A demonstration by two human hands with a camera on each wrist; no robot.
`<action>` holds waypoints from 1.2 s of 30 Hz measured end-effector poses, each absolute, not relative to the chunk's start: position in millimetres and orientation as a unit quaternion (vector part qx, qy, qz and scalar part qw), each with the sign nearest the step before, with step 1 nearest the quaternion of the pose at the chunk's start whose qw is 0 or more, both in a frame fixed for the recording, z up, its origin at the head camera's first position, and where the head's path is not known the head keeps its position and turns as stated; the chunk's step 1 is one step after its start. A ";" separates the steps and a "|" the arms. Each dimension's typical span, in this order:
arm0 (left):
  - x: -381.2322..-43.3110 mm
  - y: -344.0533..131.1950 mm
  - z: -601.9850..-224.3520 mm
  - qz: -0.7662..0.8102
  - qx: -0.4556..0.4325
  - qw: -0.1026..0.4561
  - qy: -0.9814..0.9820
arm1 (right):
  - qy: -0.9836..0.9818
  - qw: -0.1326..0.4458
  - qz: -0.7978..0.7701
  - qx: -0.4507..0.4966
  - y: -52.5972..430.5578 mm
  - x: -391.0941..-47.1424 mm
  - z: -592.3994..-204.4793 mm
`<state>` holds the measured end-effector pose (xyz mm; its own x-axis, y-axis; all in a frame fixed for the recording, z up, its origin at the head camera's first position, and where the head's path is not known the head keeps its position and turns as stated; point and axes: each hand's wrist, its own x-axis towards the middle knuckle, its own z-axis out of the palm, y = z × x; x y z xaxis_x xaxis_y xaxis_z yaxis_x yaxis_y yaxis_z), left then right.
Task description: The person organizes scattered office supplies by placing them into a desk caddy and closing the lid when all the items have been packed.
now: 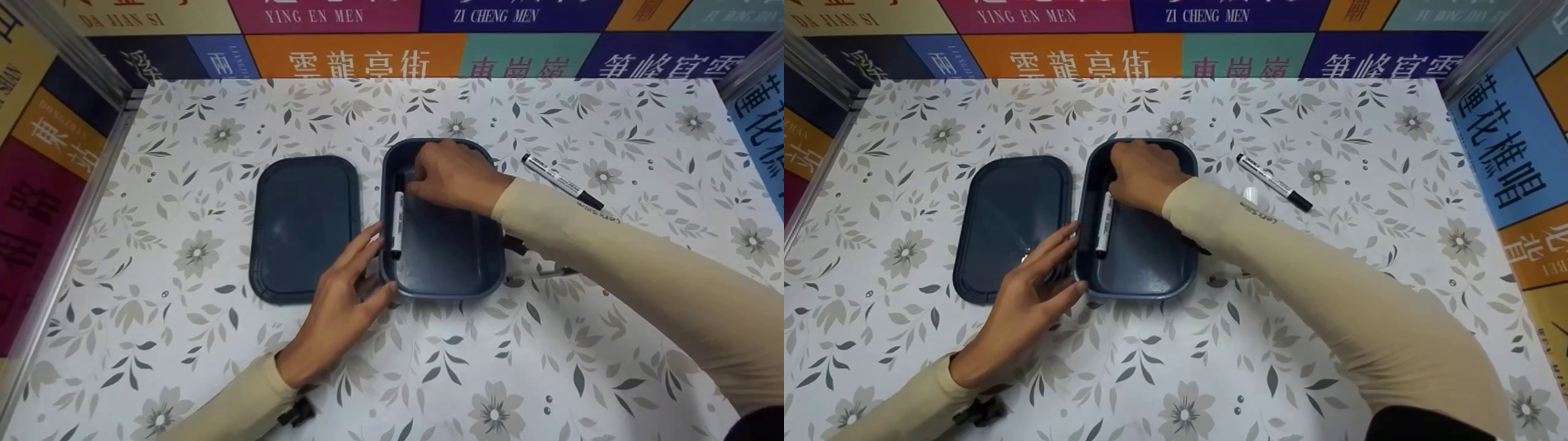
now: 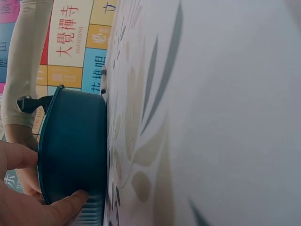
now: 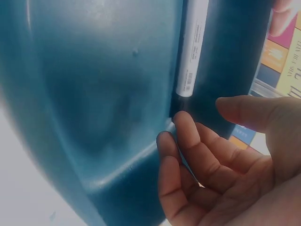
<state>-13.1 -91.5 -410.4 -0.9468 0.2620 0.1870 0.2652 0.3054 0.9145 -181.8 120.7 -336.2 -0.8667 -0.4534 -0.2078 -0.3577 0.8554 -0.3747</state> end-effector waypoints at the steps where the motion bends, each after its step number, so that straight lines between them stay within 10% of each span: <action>1: -13.1 -91.4 -410.5 -0.570 -0.164 0.000 -0.805 | 0.953 0.142 -0.165 -0.213 122.2 -180.4 -335.1; 36: -12.3 -91.3 -411.4 -0.585 -0.151 -0.013 -0.797 | 0.950 0.045 -0.181 -0.250 172.5 -114.4 -333.7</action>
